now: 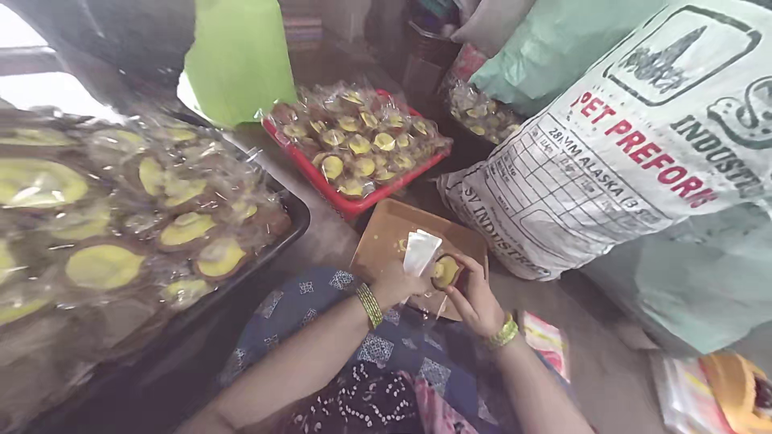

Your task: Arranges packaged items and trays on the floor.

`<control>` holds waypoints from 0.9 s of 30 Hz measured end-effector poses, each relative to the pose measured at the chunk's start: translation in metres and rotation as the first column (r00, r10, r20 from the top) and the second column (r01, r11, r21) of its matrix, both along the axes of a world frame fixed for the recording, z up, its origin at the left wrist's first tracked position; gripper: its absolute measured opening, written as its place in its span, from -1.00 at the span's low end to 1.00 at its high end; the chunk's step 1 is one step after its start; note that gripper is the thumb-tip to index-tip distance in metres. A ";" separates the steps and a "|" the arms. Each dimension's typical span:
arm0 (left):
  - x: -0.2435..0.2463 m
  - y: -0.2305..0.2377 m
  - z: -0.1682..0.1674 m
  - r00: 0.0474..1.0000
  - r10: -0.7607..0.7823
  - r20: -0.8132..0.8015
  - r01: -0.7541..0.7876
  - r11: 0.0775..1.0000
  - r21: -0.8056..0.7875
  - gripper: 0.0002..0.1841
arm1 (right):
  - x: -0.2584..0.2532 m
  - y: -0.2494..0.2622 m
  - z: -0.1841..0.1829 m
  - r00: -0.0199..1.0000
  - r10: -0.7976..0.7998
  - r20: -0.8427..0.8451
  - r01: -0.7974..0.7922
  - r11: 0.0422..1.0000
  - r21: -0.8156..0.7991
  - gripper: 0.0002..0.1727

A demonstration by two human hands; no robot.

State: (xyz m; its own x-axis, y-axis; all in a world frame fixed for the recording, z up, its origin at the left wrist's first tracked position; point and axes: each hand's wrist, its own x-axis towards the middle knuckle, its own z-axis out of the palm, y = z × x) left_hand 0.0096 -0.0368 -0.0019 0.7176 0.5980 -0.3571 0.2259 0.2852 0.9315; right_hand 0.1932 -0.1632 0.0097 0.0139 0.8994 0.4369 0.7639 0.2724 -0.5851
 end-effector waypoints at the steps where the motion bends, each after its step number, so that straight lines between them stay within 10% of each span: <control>1: 0.000 -0.002 0.003 0.999 0.014 -0.037 -0.012 0.998 0.062 -0.57 | 0.002 0.001 -0.001 0.998 0.000 0.057 0.002 0.999 -0.041 -0.22; 8: -0.002 -0.008 0.002 0.989 0.052 -0.142 0.016 0.898 0.439 -0.39 | -0.001 0.008 -0.001 0.976 -0.001 0.219 0.019 0.997 -0.076 -0.45; 17: -0.008 -0.012 0.016 0.929 -0.214 -0.301 0.337 0.825 0.454 -0.50 | -0.019 0.006 0.003 0.940 -0.327 0.094 0.332 0.942 -0.043 -0.42; 22: -0.010 -0.004 0.014 0.984 0.111 0.138 -0.135 0.975 0.178 -0.50 | -0.017 0.013 0.037 0.935 -0.259 0.243 0.302 0.939 -0.161 -0.79; 27: -0.004 0.031 -0.003 0.813 0.571 0.115 -0.537 0.811 -0.233 -0.48 | -0.018 0.079 0.092 0.869 -0.243 0.430 0.372 0.894 -0.248 -0.76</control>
State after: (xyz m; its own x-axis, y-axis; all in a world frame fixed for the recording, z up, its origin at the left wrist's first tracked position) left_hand 0.0053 -0.0062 -0.0046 0.3432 0.8490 -0.4017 -0.1808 0.4793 0.8588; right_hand 0.1753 -0.0838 0.1015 0.2052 0.9651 0.1625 0.9555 -0.1616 -0.2466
